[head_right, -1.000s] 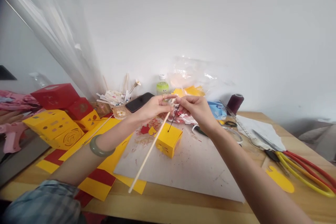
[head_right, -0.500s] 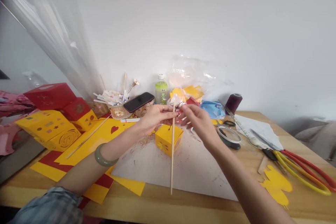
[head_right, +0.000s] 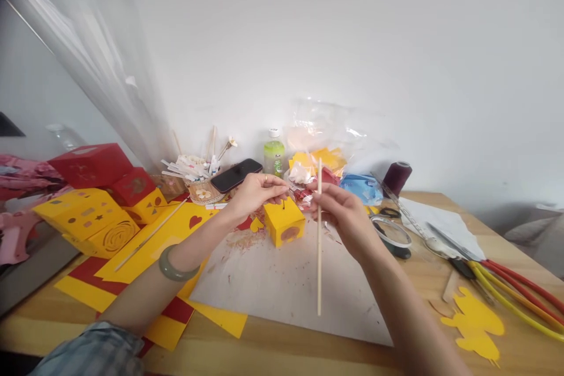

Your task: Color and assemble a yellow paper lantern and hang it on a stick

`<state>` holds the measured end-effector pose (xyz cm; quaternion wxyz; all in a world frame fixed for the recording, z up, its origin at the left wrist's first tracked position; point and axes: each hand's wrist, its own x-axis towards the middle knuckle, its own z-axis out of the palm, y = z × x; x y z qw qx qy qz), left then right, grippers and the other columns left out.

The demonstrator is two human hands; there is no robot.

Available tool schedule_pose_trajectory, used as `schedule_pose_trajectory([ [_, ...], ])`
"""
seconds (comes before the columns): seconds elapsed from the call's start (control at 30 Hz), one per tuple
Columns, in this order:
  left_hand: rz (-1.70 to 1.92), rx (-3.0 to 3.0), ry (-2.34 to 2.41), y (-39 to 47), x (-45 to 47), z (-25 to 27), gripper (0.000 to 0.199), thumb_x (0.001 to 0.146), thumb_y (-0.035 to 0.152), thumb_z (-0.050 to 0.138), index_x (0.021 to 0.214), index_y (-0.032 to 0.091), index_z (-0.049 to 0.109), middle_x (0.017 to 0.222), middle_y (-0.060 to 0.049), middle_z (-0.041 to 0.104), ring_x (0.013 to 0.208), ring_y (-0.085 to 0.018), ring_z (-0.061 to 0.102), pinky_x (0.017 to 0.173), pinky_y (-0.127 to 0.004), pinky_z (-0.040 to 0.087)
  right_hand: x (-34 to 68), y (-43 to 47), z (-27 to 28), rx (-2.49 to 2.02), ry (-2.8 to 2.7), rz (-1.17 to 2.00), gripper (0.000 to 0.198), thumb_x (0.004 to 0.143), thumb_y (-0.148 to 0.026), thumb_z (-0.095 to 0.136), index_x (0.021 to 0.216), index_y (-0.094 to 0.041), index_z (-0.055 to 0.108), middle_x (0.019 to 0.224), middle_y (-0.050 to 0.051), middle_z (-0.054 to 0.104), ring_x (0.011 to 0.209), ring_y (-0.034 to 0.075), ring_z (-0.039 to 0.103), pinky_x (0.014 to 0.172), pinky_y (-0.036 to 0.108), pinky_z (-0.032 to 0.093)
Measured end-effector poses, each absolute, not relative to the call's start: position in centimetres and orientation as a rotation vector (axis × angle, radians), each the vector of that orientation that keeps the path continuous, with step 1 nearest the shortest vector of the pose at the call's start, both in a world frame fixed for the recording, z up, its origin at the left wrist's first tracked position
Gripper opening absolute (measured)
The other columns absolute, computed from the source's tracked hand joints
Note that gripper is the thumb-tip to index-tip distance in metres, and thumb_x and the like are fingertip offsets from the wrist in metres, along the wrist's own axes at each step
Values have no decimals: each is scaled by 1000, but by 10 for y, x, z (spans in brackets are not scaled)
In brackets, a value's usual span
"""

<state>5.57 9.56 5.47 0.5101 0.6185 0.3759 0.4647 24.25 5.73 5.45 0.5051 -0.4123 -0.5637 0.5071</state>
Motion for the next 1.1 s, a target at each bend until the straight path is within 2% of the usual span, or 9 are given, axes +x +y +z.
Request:
schedule_pose_trajectory([
  [0.13,1181,1509,961,92,55,58,7,67,21,68,70,15,68,66,1,61,55,-6,49,54,-20,37,241,63,55,-1008,-1262,1227,15,71,-30,59,78,-17,63,50,-7,34,41,5,26,36,21,21],
  [0.23,1193,1487,974,88,57,61,7,67,21,66,69,14,67,60,3,56,52,-6,45,50,-19,34,233,61,59,-1076,-1290,1274,20,65,-28,65,78,-13,65,49,-8,32,40,3,17,37,21,10],
  [0.37,1177,1433,949,84,60,63,11,68,23,64,70,12,64,53,4,52,45,-5,43,45,-18,33,217,58,64,-1108,-1330,1231,26,61,-25,68,85,-14,65,54,-7,42,42,3,24,40,21,15],
  [0.5,1186,1377,904,81,62,64,11,68,23,63,70,12,61,56,2,57,43,-5,45,43,-17,34,209,57,63,-1086,-1336,1136,31,61,-25,68,90,-16,63,53,-8,40,44,5,27,42,22,17],
  [0.7,1248,1333,828,79,63,65,5,69,16,60,70,12,57,62,-2,63,45,-5,49,49,-19,43,210,58,52,-1069,-1339,1132,21,63,-25,65,82,-16,66,53,-8,38,44,4,22,43,23,14],
  [0.8,1249,1315,806,76,64,66,4,70,14,59,71,11,58,58,-1,62,46,-5,52,49,-18,44,209,56,52,-1069,-1315,1137,21,64,-27,66,81,-16,67,53,-7,41,44,4,22,42,23,14],
  [0.97,1207,1305,760,72,68,65,4,71,13,59,68,11,58,56,0,60,48,-7,57,49,-17,45,206,53,53,-1042,-1250,1111,23,64,-36,70,74,-15,66,44,-9,32,42,4,20,41,23,12],
  [1.1,1192,1318,724,71,71,63,4,72,14,59,70,11,58,55,1,60,49,-7,58,51,-17,46,207,54,51,-1030,-1189,1083,22,65,-36,70,68,-16,62,43,-10,31,40,4,21,40,22,12],
])
